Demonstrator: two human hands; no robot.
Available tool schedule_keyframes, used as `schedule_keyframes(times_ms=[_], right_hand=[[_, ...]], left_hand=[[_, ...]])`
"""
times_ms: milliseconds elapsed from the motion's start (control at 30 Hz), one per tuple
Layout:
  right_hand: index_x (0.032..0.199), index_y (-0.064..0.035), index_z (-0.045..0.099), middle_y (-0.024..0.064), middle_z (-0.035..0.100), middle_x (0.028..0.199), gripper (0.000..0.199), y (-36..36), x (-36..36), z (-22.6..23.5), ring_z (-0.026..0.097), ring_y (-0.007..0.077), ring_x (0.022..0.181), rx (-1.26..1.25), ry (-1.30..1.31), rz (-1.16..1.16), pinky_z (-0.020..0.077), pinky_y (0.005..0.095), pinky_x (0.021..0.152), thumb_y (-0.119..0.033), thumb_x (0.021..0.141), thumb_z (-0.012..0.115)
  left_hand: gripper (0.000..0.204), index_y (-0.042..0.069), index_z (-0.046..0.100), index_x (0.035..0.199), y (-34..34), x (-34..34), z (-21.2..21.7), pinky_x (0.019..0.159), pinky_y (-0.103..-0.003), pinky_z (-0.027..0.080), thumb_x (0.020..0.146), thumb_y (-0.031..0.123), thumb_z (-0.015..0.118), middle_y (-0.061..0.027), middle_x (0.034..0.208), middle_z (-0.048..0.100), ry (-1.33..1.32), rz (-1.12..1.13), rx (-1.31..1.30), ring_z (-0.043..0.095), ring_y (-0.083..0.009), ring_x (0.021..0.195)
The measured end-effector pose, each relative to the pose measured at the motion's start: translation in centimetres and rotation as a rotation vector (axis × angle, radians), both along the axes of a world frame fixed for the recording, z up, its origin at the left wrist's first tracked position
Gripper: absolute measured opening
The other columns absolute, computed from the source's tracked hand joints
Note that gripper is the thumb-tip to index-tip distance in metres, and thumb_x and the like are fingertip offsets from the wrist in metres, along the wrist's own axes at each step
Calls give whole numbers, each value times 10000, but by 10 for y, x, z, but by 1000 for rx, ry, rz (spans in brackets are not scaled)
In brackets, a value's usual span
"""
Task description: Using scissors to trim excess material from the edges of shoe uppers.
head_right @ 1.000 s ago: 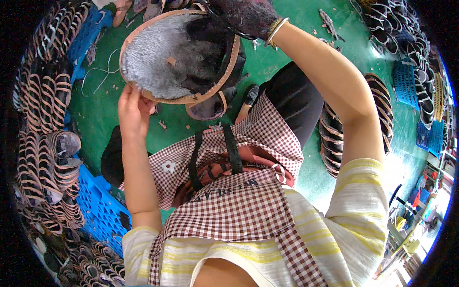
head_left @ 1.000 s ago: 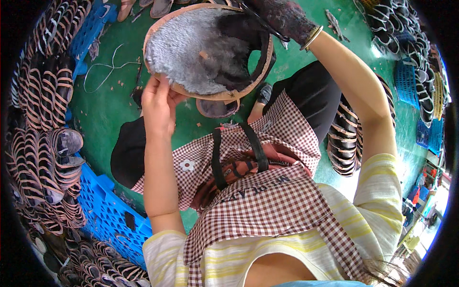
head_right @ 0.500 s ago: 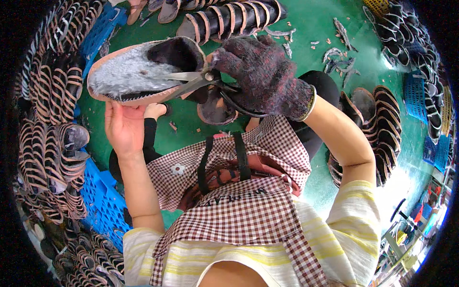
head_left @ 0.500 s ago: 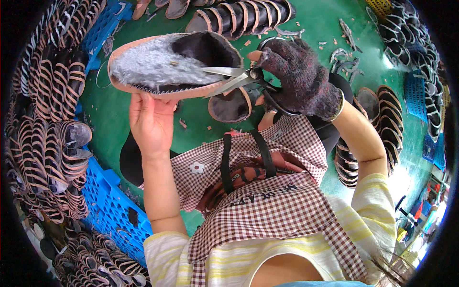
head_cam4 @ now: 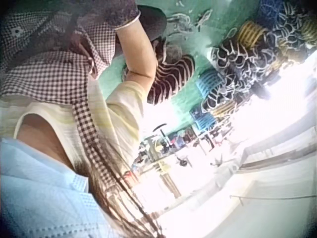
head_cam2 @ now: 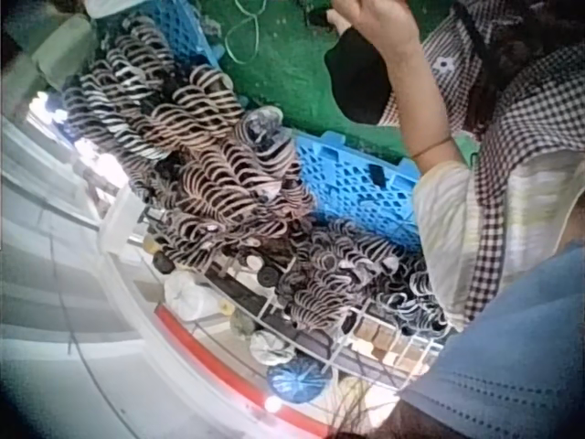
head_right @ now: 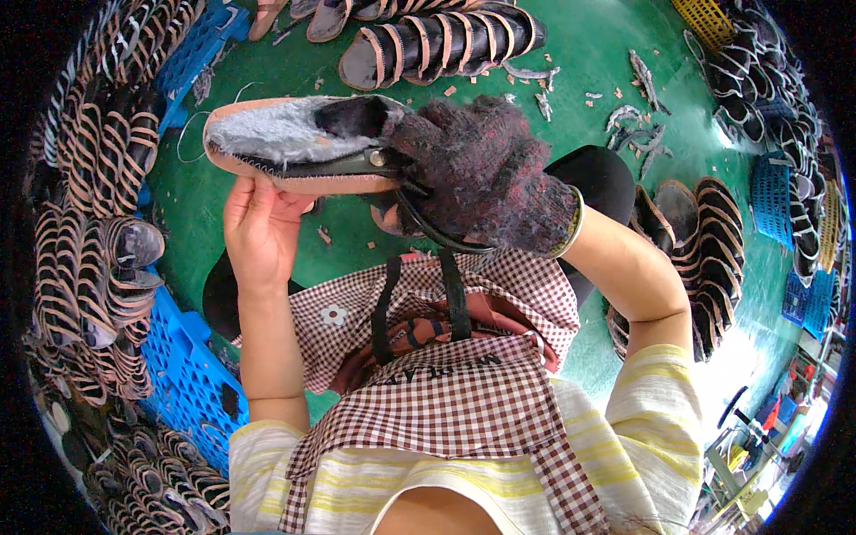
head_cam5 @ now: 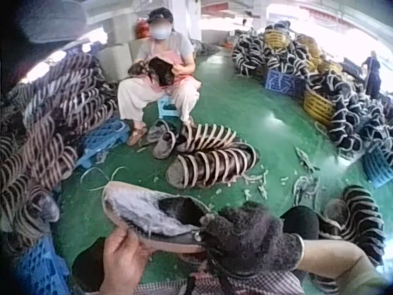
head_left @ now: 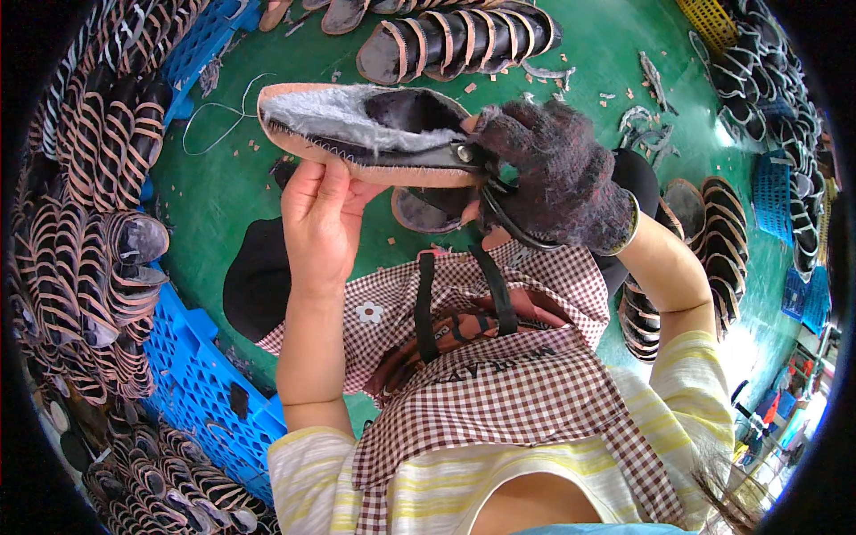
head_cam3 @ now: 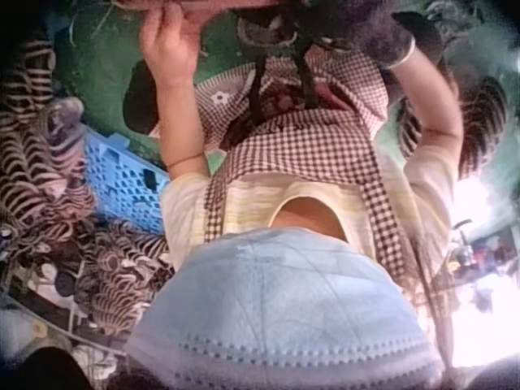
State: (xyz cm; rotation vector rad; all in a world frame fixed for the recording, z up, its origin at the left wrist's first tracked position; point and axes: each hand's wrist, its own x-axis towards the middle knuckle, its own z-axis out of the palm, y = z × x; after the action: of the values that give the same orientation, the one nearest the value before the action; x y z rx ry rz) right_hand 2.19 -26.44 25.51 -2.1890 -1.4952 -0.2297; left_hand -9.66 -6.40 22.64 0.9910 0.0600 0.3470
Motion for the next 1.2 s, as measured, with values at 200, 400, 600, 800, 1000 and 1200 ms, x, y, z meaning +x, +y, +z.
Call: schedule_keyframes(times_ms=[200,400,600,800,1000,1200], right_hand=[[994,-85,563,114,574,734,581,5,-6,2,579,304,645,62,36,-23,457,386,536,-435,562,734],[984,-105,571,112,578,727,526,4,-12,-4,585,313,653,17,274,-27,471,397,546,-424,593,719],[908,-100,557,98,565,727,423,13,-22,-18,575,293,637,-91,-103,-59,427,388,514,-382,619,682],[916,-89,543,103,569,738,419,10,-28,-31,580,302,643,-10,214,-67,439,393,524,-374,646,691],[930,-87,552,121,566,730,464,1,-28,-27,581,337,639,-30,423,-42,459,417,545,-415,641,706],[996,-72,562,143,581,761,550,-3,-24,-23,579,359,659,21,289,-114,448,400,537,-348,569,770]], left_hand=[[216,-40,516,1044,-6,-2,-10,825,-350,493,921,117,433,-116,991,591,143,-3,95,596,-204,904],[276,-40,539,1031,-6,3,-3,789,-326,508,927,180,408,-126,953,611,280,-48,144,615,-209,876],[391,38,598,981,77,33,6,595,-283,508,893,384,440,-57,851,636,798,-81,922,622,-155,709],[287,28,543,1082,62,19,-22,774,-320,477,922,222,405,-82,1037,593,410,37,-62,578,-173,932],[333,-15,464,1162,44,11,-2,845,-393,470,933,205,361,-133,1105,561,159,-216,-231,565,-234,995],[347,-45,445,1160,36,5,-7,841,-444,481,932,205,366,-191,1104,555,210,-207,-180,581,-299,983]])
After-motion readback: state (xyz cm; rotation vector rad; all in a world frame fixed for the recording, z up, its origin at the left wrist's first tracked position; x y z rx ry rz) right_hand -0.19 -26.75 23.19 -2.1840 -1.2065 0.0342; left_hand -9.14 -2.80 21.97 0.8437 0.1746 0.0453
